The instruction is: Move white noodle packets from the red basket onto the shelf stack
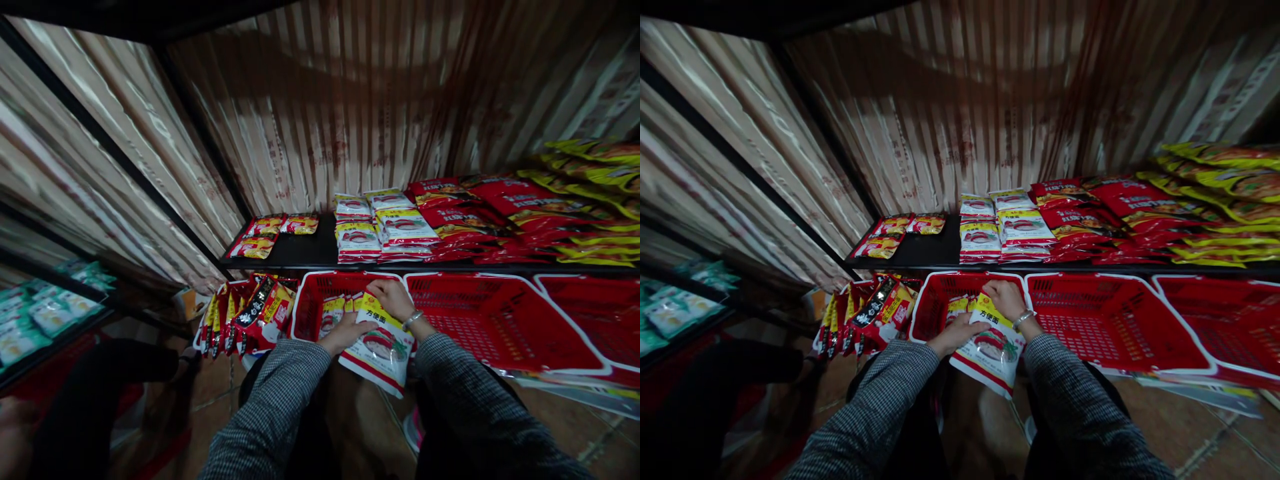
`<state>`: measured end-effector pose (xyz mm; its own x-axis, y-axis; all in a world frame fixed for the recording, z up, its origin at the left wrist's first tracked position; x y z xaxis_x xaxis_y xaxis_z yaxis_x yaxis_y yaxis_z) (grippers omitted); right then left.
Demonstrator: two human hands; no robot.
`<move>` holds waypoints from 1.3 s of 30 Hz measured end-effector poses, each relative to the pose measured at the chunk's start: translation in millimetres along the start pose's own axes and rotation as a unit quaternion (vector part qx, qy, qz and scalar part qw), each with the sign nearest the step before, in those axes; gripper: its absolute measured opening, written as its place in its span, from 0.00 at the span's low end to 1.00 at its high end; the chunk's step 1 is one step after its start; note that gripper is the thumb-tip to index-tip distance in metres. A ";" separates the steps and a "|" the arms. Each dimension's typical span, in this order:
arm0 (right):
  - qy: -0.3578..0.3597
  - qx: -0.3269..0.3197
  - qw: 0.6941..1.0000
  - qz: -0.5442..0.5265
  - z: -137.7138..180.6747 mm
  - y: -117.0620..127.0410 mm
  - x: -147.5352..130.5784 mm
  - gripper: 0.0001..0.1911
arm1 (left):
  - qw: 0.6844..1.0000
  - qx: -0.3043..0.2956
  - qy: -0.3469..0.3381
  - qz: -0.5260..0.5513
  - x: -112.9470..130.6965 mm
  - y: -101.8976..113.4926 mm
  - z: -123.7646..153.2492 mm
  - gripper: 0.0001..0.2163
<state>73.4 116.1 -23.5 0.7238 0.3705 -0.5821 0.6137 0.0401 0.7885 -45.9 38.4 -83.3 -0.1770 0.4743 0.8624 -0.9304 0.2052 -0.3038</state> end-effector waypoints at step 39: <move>-0.234 -0.115 0.768 -0.585 15.6 -15.2 5.6 0.11 | 0.950 0.197 -0.100 0.218 78.9 32.1 15.0 0.15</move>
<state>73.0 103.1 -41.9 -0.2143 -0.4161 -0.8837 0.8967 0.2749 -0.3469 -94.6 69.5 -18.9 -0.5943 0.2598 0.7611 -0.7954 -0.3296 -0.5086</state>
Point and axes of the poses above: each hand's wrist, its own z-axis away from the middle knuckle, its own y-axis out of the back of the hand, x = y × z, the point moved 6 cm from there along -z, towards the middle knuckle, and after that the axes turned 6 degrees about z, right-handed, at the moved point
